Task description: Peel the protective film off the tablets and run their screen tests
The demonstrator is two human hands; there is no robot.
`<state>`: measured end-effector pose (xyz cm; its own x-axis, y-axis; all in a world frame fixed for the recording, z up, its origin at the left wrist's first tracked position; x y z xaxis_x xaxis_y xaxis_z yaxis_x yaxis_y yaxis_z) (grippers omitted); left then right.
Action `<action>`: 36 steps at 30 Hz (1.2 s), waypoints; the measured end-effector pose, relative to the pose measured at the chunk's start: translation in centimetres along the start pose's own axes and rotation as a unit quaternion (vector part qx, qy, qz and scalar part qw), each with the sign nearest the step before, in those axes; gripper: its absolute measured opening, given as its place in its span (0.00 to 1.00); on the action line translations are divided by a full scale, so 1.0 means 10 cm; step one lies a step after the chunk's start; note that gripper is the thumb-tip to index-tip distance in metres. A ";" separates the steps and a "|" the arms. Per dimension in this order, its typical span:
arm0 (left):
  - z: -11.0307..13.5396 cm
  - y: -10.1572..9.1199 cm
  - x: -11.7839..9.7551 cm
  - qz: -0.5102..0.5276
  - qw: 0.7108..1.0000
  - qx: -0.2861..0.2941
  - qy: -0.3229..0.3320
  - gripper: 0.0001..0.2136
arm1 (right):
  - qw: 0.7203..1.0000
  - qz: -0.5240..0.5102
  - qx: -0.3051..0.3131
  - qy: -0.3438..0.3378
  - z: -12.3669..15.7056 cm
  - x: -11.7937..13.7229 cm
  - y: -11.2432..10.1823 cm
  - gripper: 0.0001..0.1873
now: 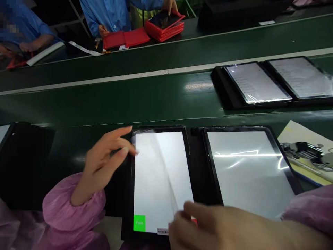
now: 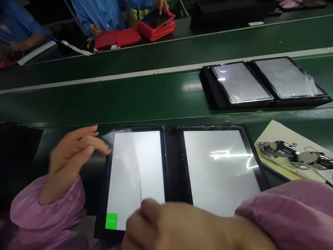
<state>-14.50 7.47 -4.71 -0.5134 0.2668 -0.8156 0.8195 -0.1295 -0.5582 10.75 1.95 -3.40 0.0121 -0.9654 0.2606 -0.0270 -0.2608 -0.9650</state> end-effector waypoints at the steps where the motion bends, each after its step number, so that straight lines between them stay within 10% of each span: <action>1: -0.06 0.05 0.10 -0.048 0.999 0.013 0.010 0.18 | 1.000 0.007 -0.006 -0.004 -0.04 -0.12 -0.02 0.08; 5: -0.21 0.16 0.49 -0.038 0.999 -0.009 0.028 0.09 | 0.983 -0.114 -0.122 0.073 -0.11 -0.92 -0.17 0.10; 12: -0.26 0.41 0.87 0.156 0.985 -0.061 -0.029 0.13 | 0.833 -0.329 -0.307 0.322 0.13 -1.91 -0.56 0.03; 16: -0.26 0.51 0.89 0.182 0.978 -0.096 -0.028 0.13 | 0.780 -0.344 -0.360 0.378 0.25 -1.87 -0.73 0.04; 36: -0.29 0.53 0.89 0.207 0.972 -0.107 0.020 0.13 | 0.772 -0.352 -0.339 0.406 0.30 -1.18 -0.71 0.07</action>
<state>-13.93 11.94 -14.48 -0.1214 0.2711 -0.9549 0.9903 -0.0329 -0.1353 13.80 15.20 0.31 -0.3601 -0.1962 0.9121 -0.8205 -0.3987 -0.4097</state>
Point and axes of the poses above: each hand's wrist, its own z-axis away from the middle knuckle, its own y-axis out of the palm, x = y × z, the point moved 4 cm from there along -z, towards the middle knuckle, and after that the axes turned 15 degrees about x, right-handed, at the moved point
